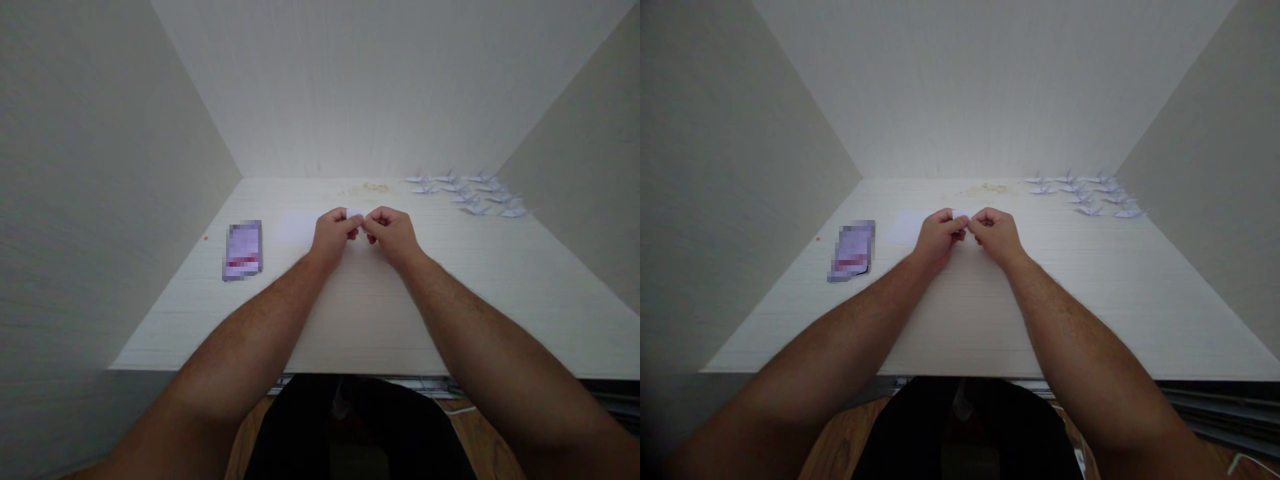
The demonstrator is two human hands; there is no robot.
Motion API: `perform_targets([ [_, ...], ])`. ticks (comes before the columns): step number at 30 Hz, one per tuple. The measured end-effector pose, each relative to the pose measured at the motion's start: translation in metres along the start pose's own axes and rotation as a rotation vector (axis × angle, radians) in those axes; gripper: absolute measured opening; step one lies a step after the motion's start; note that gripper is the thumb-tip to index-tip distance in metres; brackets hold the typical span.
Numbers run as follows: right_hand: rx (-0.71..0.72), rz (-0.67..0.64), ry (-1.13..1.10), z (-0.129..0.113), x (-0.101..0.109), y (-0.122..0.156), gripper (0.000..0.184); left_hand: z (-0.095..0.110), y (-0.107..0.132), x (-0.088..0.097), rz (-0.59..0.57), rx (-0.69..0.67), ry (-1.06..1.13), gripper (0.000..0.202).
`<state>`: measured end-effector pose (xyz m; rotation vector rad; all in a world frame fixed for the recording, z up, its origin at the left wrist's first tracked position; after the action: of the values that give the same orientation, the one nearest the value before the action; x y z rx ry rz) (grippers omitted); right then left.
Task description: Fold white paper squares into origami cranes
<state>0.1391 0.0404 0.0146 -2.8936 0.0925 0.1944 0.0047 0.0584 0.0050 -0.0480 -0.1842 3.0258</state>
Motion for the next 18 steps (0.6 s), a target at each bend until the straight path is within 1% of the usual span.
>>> perform_targets([
  [5,-0.006,0.001,-0.051,0.003,0.001,-0.002,0.008,-0.001,0.0,0.0,0.011,0.024,0.057,0.028],
  [12,-0.051,-0.021,-0.155,0.009,0.001,-0.005,0.016,-0.003,-0.002,0.002,0.021,0.049,0.084,0.024],
  [16,-0.049,-0.01,-0.117,0.01,0.003,-0.003,0.011,-0.001,-0.001,0.003,0.053,0.018,0.011,0.024],
  [18,-0.039,-0.008,-0.092,0.009,0.003,-0.003,0.013,0.0,0.0,0.003,0.054,0.019,-0.008,0.024],
])
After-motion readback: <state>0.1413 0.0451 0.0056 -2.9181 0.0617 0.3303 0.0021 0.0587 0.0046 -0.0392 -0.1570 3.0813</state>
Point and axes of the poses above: each hand's wrist, its own y-axis away from the middle knuckle, its own x-axis out of the back of the hand, z = x × y, the point moved 6 cm from there along -y, towards the middle knuckle, and after that the axes turned 14 degrees about -y, right-handed, at the moved point
